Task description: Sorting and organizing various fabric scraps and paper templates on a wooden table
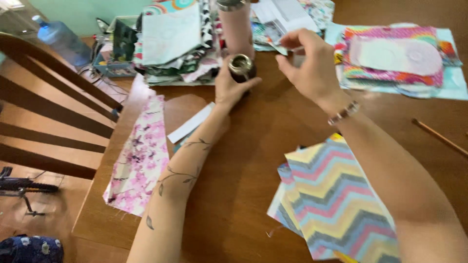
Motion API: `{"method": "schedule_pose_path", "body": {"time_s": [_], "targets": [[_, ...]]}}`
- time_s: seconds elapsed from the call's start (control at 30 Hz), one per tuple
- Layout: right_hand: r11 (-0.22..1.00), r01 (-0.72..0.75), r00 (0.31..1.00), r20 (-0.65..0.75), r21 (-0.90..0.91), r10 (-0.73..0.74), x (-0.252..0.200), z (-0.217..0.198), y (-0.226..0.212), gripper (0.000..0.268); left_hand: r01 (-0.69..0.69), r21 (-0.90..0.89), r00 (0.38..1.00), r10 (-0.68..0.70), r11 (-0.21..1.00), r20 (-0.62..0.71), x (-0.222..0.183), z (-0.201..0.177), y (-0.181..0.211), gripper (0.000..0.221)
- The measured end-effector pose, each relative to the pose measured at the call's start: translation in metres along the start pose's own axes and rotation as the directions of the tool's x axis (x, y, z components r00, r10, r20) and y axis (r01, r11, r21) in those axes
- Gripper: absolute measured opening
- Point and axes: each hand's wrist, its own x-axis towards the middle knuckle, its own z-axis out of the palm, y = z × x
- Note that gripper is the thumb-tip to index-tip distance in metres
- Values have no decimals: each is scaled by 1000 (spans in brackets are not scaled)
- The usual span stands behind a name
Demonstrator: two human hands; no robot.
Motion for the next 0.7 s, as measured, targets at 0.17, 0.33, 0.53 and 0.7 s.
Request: {"method": "schedule_pose_path", "body": {"time_s": [0.17,0.33,0.53,0.7], "targets": [[963,-242,970,-11,117,245,63,93,57,58,61,41,997,-63,997,38,-8,-25,24,76],[950,-305,946,-91,64,310,102,156,100,125,-57,-266,977,109,962,182,-45,-71,75,66],[955,-158,954,-211,251,214,102,185,111,100,43,-218,923,45,975,382,-112,-96,82,82],[985,50,986,-165,167,-22,93,152,79,82,-19,-164,938,74,986,339,-119,-98,70,84]]}}
